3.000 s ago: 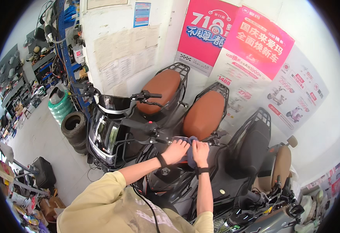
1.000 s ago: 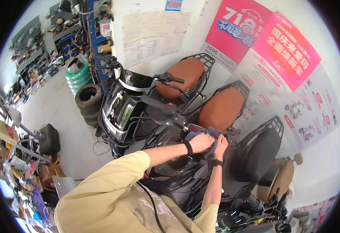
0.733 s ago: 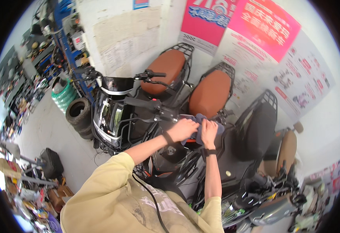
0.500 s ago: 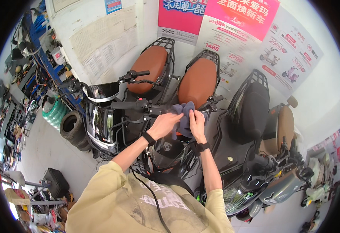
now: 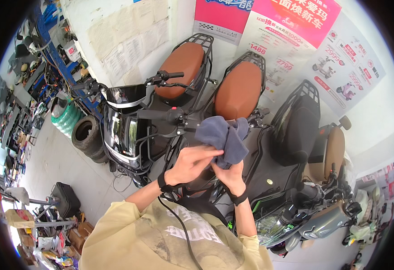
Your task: The person wipes the front fairing, handlebars, and dashboard area of a black and orange electric scooter using a dark cloth. The person moves around the scooter to clean different sections, including the front panel and the area below the handlebars.
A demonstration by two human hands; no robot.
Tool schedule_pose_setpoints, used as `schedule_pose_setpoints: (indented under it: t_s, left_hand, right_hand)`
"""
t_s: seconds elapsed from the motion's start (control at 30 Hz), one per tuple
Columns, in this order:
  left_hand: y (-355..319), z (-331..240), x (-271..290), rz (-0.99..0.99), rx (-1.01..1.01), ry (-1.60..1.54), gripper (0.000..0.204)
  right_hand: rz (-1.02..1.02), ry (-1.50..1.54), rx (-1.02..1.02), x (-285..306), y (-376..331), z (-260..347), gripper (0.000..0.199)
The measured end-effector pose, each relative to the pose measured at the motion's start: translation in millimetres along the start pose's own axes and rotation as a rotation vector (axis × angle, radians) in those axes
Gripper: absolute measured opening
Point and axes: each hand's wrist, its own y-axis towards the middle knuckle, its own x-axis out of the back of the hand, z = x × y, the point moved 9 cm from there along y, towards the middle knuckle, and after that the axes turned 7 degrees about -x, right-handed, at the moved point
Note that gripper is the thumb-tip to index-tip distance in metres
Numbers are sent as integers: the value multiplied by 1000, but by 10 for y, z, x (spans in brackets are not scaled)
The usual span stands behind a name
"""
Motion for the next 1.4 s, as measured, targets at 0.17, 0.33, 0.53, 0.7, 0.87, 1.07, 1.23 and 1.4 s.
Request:
schedule_pose_setpoints:
  t_s: [0.17,0.33,0.53,0.7,0.87,1.07,1.23,1.4]
  left_hand:
    - [-300,-255,172,315,-108,215,49]
    - [-607,-88,921,278,72,410,31]
    - [-880,648,2338,-256,369,552,43]
    - [-1094,1480,2360,-99,572,327,40]
    - [-1169,1561,2474,-78,493,342,19]
    - [-1102,1601,2473,-21,553,360,22]
    - [-873,1414,2473,-13,345,536,22]
    - [-887,1463,2502,56,397,488,20]
  right_hand:
    - [-201,-211,228,-82,-68,138,45]
    - [-560,-35,-57,91,155,287,71]
    - [-70,-3,41,-715,763,733,74]
    - [392,-411,97,-2213,906,615,55]
    - [515,-541,276,-2868,937,622,68]
    - [796,-564,-49,-3079,1352,165,71]
    - [924,-504,-318,-3176,1478,-10,77]
    - [624,-522,65,-3004,1138,337,59]
